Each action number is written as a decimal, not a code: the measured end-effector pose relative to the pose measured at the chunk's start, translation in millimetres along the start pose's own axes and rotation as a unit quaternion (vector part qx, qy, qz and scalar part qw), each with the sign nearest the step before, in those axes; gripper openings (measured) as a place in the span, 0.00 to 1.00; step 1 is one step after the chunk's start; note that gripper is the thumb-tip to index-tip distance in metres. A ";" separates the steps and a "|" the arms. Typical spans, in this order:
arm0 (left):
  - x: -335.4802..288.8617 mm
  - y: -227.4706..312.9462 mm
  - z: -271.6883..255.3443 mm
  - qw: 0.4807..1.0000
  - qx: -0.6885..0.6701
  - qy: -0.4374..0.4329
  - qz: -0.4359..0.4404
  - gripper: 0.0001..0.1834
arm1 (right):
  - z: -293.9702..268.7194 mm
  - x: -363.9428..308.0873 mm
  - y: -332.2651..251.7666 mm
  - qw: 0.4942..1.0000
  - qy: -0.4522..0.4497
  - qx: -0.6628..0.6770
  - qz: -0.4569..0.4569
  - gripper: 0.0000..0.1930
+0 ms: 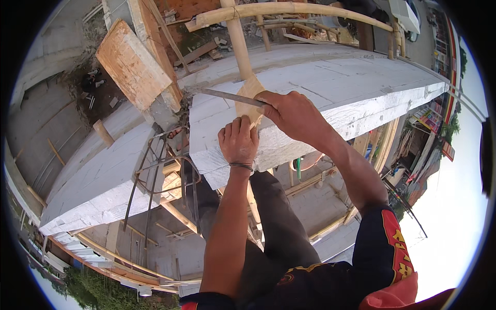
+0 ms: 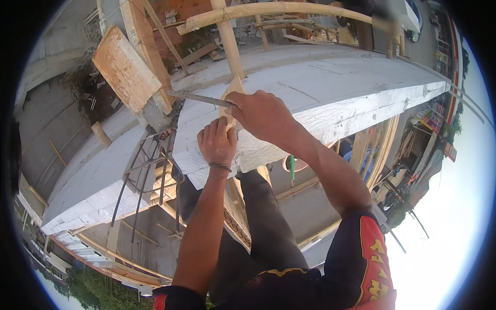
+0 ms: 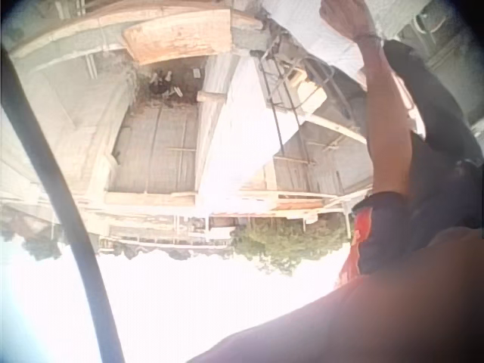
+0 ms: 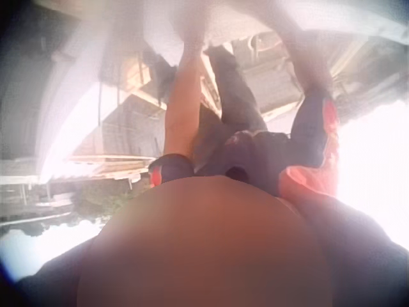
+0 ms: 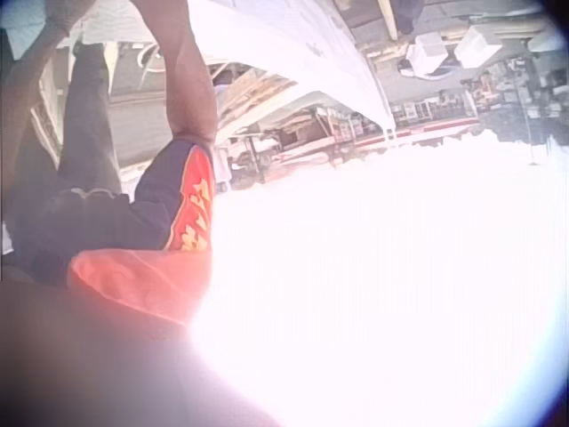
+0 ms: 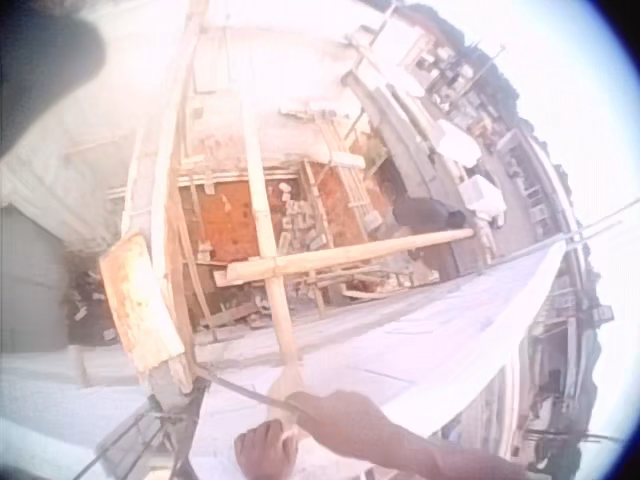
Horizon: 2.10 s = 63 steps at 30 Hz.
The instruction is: The person places wooden planks onto a concrete beam supported by bamboo scaffolding, aligns them, and secures them with nails using a hammer. The worker repeatedly picks up planks, positions them, and hammers nails to fasten the formwork.
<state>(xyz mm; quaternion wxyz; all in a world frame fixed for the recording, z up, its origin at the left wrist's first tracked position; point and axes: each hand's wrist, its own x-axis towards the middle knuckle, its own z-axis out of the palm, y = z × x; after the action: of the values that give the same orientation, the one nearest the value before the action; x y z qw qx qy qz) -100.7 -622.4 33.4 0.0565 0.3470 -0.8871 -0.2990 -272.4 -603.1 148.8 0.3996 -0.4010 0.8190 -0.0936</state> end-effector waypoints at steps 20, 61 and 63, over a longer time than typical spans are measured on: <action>-5.3 -11.4 20.9 0.999 0.009 -0.013 -0.037 0.24 | 354.7 -391.6 315.7 0.626 0.155 0.242 0.725 0.17; -5.2 -0.2 16.3 0.998 0.043 -0.002 -0.039 0.27 | 504.6 -308.4 430.9 0.760 0.124 0.154 0.619 0.12; -4.7 0.8 16.1 0.997 0.051 -0.006 -0.052 0.28 | 488.5 -310.1 429.9 0.778 0.128 0.119 0.603 0.11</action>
<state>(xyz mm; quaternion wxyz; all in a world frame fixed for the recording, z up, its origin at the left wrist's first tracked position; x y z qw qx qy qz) -102.6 -611.0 21.2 0.0176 0.3930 -0.8823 -0.2584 -54.9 -10.5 -199.1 0.3105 0.2412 0.9193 0.0195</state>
